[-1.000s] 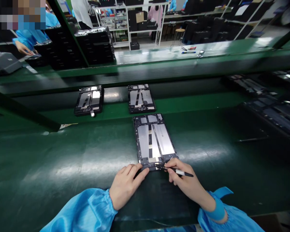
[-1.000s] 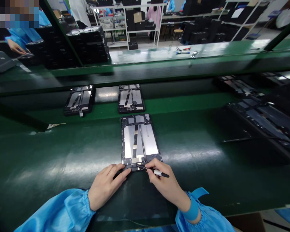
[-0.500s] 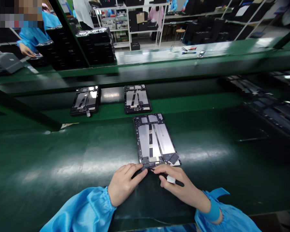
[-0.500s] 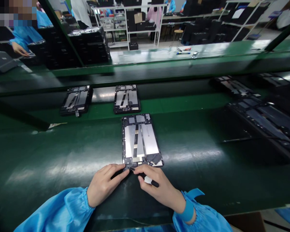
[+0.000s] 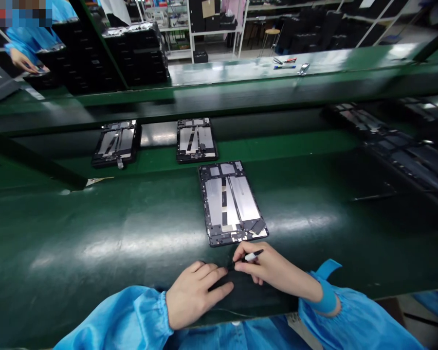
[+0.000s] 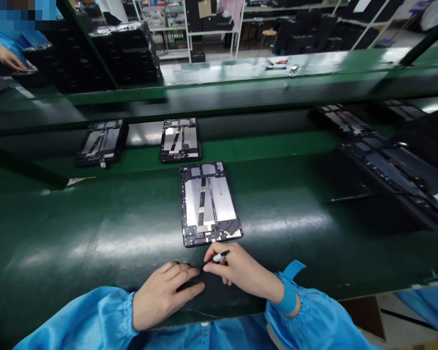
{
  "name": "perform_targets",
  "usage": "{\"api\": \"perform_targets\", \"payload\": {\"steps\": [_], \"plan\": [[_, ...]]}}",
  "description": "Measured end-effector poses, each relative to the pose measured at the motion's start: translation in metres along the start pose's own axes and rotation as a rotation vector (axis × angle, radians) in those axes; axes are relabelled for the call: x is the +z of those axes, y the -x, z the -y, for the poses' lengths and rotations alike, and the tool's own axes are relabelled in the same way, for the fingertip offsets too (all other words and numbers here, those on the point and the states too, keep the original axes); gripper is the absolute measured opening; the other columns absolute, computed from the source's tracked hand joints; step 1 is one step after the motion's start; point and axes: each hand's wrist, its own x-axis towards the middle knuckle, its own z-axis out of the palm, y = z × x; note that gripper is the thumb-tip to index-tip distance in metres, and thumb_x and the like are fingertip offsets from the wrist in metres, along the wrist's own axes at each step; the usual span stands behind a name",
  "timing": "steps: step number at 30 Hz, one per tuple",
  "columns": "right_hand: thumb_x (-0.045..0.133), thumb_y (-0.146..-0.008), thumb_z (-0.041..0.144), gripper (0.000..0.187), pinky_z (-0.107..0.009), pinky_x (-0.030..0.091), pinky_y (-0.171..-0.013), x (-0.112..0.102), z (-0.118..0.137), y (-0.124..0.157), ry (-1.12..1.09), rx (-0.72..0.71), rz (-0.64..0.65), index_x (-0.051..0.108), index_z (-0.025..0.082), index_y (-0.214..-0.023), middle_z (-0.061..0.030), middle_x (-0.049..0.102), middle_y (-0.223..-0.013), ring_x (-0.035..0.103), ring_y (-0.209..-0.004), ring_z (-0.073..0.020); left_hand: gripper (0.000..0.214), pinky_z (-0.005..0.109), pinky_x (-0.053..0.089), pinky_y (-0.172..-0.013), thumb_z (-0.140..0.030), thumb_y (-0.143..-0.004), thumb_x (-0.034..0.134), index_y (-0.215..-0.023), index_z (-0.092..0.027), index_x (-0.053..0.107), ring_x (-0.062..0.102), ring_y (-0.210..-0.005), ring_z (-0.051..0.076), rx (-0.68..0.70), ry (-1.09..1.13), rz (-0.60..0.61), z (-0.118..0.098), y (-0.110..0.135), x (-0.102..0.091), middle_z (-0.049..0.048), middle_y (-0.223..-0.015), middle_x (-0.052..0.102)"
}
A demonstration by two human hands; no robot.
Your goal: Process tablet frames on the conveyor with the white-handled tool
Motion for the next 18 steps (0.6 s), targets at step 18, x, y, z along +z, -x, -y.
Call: {"api": "perform_targets", "payload": {"steps": [18], "plan": [[0.066, -0.087, 0.026, 0.013, -0.024, 0.043, -0.054, 0.0037, 0.0015, -0.0071, 0.307, -0.238, -0.131, 0.061, 0.019, -0.078, 0.0016, 0.064, -0.068, 0.061, -0.059, -0.0151, 0.029, 0.032, 0.04, -0.08, -0.017, -0.097, 0.049, -0.124, -0.025, 0.059, 0.054, -0.101, 0.02, -0.023, 0.013, -0.019, 0.0018, -0.0007, 0.0012, 0.0069, -0.122, 0.059]]}}
